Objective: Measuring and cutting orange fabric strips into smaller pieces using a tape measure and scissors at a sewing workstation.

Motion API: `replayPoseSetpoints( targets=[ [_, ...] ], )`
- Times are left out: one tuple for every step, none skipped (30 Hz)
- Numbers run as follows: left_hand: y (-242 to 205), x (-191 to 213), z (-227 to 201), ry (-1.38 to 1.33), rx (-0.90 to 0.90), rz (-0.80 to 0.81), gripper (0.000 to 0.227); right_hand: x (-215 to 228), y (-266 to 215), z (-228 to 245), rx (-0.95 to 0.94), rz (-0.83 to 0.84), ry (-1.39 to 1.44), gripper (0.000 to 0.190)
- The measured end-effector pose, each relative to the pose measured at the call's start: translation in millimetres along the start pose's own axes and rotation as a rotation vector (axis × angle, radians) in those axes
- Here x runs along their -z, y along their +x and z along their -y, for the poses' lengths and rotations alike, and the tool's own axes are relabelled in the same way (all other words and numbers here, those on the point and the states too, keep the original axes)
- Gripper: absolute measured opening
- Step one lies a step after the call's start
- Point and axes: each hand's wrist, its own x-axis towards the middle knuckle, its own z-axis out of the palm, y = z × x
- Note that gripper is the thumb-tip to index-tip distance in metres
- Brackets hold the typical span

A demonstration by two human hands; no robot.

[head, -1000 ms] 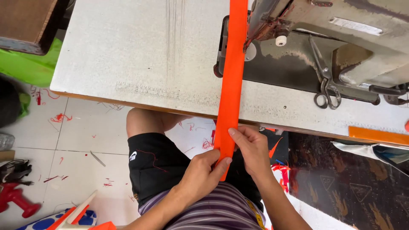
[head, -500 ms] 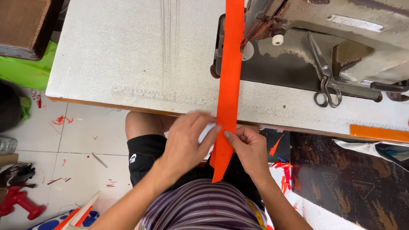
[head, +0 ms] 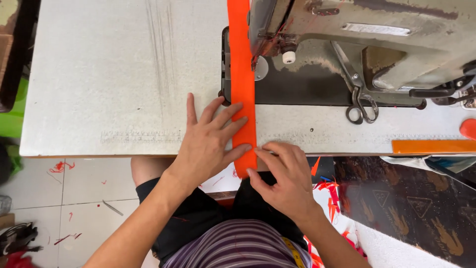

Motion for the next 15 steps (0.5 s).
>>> replayPoseSetpoints(
  targets=[
    [1.9, 1.8, -0.4, -0.003, 0.0, 0.005, 0.049, -1.9, -0.4, -5.1, -0.005, 0.002, 0.001, 0.031],
    [3.9, 4.0, -0.5, -0.017, 0.016, 0.015, 0.048, -4.3, -0.4, -10.5, 0.038, 0.028, 0.002, 0.031],
    [5.9, 6.2, -0.6, -0.032, 0.033, 0.026, 0.048, -6.7, -0.3, -15.8, 0.082, 0.054, 0.004, 0.032],
    [8.4, 6.3, 0.7, -0.032, 0.033, 0.03, 0.048, -6.5, 2.3, -17.6, 0.079, 0.054, 0.007, 0.032],
    [10.7, 6.1, 2.1, -0.035, 0.035, 0.044, 0.048, -6.5, 4.8, -19.6, 0.089, 0.068, 0.022, 0.031],
    [11.1, 5.6, 2.3, -0.041, 0.041, 0.061, 0.049, -5.9, 5.4, -20.5, 0.096, 0.087, 0.039, 0.03],
    [12.1, 4.0, 3.6, -0.044, 0.045, 0.069, 0.049, -6.9, 6.0, -22.6, 0.09, 0.092, 0.043, 0.03],
    [13.4, 3.0, 5.5, -0.055, 0.047, 0.076, 0.05, -8.5, 7.5, -24.8, 0.094, 0.094, 0.049, 0.031],
    [14.4, 2.4, 7.4, -0.067, 0.049, 0.082, 0.051, -9.9, 9.0, -26.5, 0.098, 0.095, 0.055, 0.032],
    [15.7, 0.7, 9.0, -0.066, 0.053, 0.086, 0.051, -10.6, 11.0, -27.6, 0.097, 0.097, 0.06, 0.032],
    [16.9, -0.7, 10.5, -0.069, 0.054, 0.086, 0.051, -11.0, 12.9, -28.5, 0.098, 0.099, 0.055, 0.031],
    [18.7, -2.3, 12.1, -0.073, 0.054, 0.083, 0.051, -11.3, 15.3, -29.7, 0.1, 0.1, 0.047, 0.03],
    [20.2, -0.9, 14.8, -0.072, 0.057, 0.086, 0.051, -8.8, 21.6, -27.9, 0.1, 0.101, 0.05, 0.03],
    [21.5, 0.2, 16.9, -0.06, 0.009, 0.056, 0.048, -5.8, 27.4, -25.9, 0.11, 0.12, 0.004, 0.026],
    [22.8, 1.3, 18.9, -0.048, -0.039, 0.026, 0.045, -2.8, 33.1, -23.9, 0.119, 0.138, -0.041, 0.021]
  ],
)
